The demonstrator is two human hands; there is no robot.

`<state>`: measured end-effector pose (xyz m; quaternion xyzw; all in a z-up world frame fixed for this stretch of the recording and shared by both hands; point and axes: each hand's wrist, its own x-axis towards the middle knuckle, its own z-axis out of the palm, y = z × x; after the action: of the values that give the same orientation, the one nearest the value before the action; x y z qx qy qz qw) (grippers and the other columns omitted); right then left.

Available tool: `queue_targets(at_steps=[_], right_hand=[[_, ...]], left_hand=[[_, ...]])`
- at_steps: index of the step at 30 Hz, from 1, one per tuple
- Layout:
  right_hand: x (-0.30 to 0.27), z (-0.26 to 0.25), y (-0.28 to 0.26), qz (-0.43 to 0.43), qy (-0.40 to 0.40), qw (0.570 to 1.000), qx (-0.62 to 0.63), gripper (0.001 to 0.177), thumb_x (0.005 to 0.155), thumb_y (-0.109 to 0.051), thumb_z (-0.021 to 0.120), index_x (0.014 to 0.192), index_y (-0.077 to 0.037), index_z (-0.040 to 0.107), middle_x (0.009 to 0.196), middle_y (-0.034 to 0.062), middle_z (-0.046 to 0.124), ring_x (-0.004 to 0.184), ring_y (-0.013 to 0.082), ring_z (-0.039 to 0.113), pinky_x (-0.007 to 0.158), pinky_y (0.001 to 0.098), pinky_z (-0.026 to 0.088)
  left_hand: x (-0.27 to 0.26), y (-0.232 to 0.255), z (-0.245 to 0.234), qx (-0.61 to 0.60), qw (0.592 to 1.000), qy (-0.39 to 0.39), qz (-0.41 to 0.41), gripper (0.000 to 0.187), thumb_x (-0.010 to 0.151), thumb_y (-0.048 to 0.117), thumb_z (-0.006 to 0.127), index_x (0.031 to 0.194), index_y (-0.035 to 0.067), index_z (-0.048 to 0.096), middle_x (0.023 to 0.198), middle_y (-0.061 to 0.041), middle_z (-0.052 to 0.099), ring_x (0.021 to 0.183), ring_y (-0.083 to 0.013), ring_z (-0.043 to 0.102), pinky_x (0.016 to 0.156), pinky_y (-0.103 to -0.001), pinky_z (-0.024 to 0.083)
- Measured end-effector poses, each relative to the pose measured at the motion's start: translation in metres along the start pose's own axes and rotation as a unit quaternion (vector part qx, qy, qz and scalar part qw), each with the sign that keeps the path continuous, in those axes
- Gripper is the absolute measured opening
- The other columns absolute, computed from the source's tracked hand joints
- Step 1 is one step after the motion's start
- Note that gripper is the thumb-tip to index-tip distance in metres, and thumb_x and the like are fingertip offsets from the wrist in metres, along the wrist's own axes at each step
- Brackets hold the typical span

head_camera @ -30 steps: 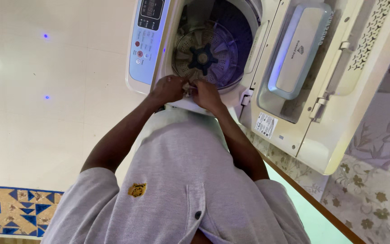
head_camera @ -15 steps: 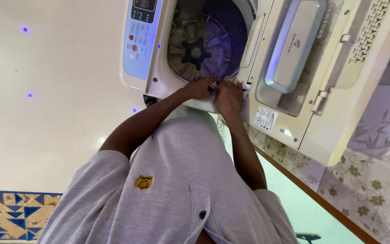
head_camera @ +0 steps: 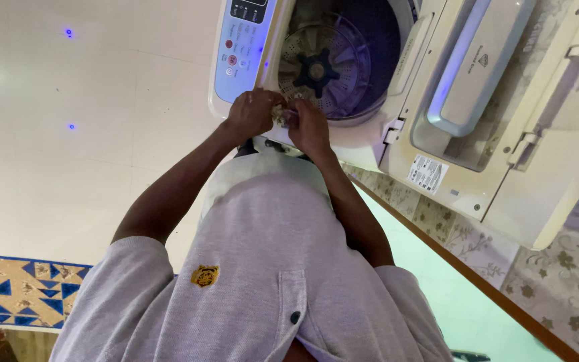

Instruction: The person wipes the exterior surfaces, control panel, and lid of a washing machine with a cloth, then opens the lid to wipe the inner rim and interior before placing the cloth inside.

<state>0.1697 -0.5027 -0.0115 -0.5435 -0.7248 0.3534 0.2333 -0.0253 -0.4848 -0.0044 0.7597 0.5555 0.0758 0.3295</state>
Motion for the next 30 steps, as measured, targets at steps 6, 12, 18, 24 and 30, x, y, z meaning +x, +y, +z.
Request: queue_targets(at_steps=[6,12,18,24,30], right_hand=[[-0.027,-0.066,0.018,0.121,-0.055,0.987,-0.094,0.021,0.092,-0.012,0.066,0.110,-0.012,0.076,0.100,0.0139,0.076,0.095,0.0318,0.073,0.104,0.0537,0.040],[-0.052,-0.091,0.045,0.078,0.015,0.970,-0.229,0.024,0.085,-0.006,0.065,0.107,-0.009,0.076,0.106,0.0141,0.075,0.101,0.0340,0.070,0.105,0.0567,0.040],[-0.043,-0.054,0.048,0.113,0.047,0.970,-0.211,0.030,0.080,-0.008,0.067,0.109,-0.005,0.072,0.109,0.0187,0.073,0.099,0.0390,0.069,0.088,0.0492,0.054],[-0.012,-0.020,0.029,0.138,-0.037,0.987,-0.068,0.032,0.093,-0.013,0.059,0.125,-0.011,0.064,0.112,0.0196,0.072,0.102,0.0406,0.069,0.087,0.0512,0.053],[-0.011,-0.027,0.041,0.112,-0.025,0.993,-0.026,0.027,0.095,-0.015,0.059,0.121,-0.010,0.064,0.110,0.0195,0.073,0.101,0.0409,0.069,0.086,0.0513,0.054]], left_hand=[[0.019,0.042,0.066,-0.038,0.997,0.019,0.062,0.047,0.075,-0.002,0.061,0.120,0.009,0.071,0.113,-0.018,0.074,0.103,-0.0351,0.071,0.090,-0.044,0.057],[0.076,0.085,0.105,-0.051,0.985,-0.155,0.049,0.037,0.088,0.017,0.066,0.125,0.013,0.065,0.121,-0.014,0.071,0.116,-0.0319,0.068,0.102,-0.044,0.053],[0.077,0.046,0.087,0.041,0.982,-0.156,0.095,0.045,0.087,0.020,0.069,0.130,0.013,0.062,0.129,-0.015,0.066,0.122,-0.0330,0.063,0.103,-0.049,0.050],[0.067,0.002,0.045,0.122,0.982,-0.139,0.047,0.042,0.084,0.011,0.064,0.125,0.017,0.069,0.114,-0.014,0.074,0.104,-0.0332,0.074,0.089,-0.047,0.060],[0.061,0.021,0.062,0.133,0.989,-0.071,-0.004,0.033,0.087,0.027,0.072,0.116,0.012,0.071,0.108,-0.018,0.073,0.101,-0.0338,0.073,0.084,-0.045,0.061]])
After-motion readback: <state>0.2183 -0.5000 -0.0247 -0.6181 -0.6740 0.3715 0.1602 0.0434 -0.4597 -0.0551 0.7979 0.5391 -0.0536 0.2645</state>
